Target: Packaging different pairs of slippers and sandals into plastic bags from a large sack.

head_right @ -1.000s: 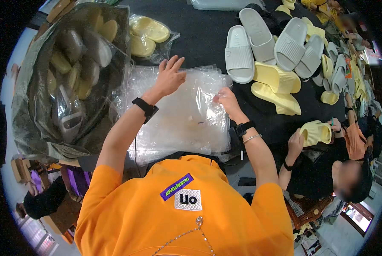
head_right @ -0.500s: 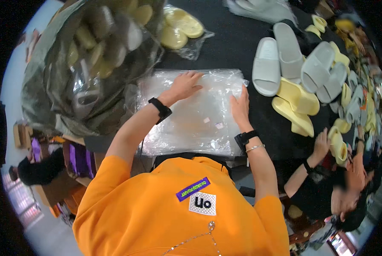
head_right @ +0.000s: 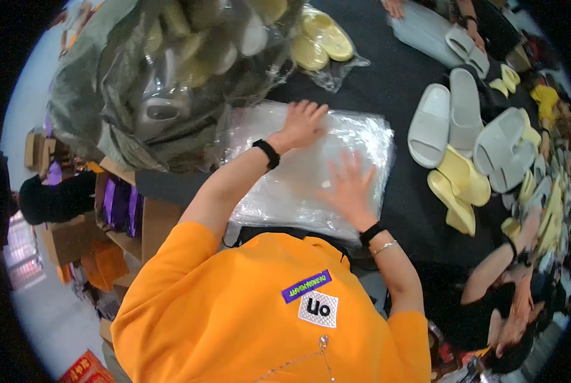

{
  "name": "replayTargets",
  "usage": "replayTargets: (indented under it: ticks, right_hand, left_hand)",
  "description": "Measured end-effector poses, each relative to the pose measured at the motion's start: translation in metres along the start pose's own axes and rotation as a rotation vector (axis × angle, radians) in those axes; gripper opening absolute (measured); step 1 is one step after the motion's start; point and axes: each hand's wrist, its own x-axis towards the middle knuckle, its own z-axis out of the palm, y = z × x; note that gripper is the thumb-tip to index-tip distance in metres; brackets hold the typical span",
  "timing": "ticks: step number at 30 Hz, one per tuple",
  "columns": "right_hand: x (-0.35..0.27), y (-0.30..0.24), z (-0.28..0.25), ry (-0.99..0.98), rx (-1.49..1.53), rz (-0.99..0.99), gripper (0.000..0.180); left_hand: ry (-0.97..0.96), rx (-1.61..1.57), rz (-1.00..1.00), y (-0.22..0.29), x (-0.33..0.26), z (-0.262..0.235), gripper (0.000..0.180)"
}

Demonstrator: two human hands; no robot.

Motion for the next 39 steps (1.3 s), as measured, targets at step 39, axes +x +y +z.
replayTargets:
  ticks: [39]
  right_hand:
    - [-0.126,0.013,0.021,-0.207,0.005,-0.011,0.1]
  left_hand:
    - [-0.299,-0.042,0.33,0.002,-0.224,-0.001,0.106]
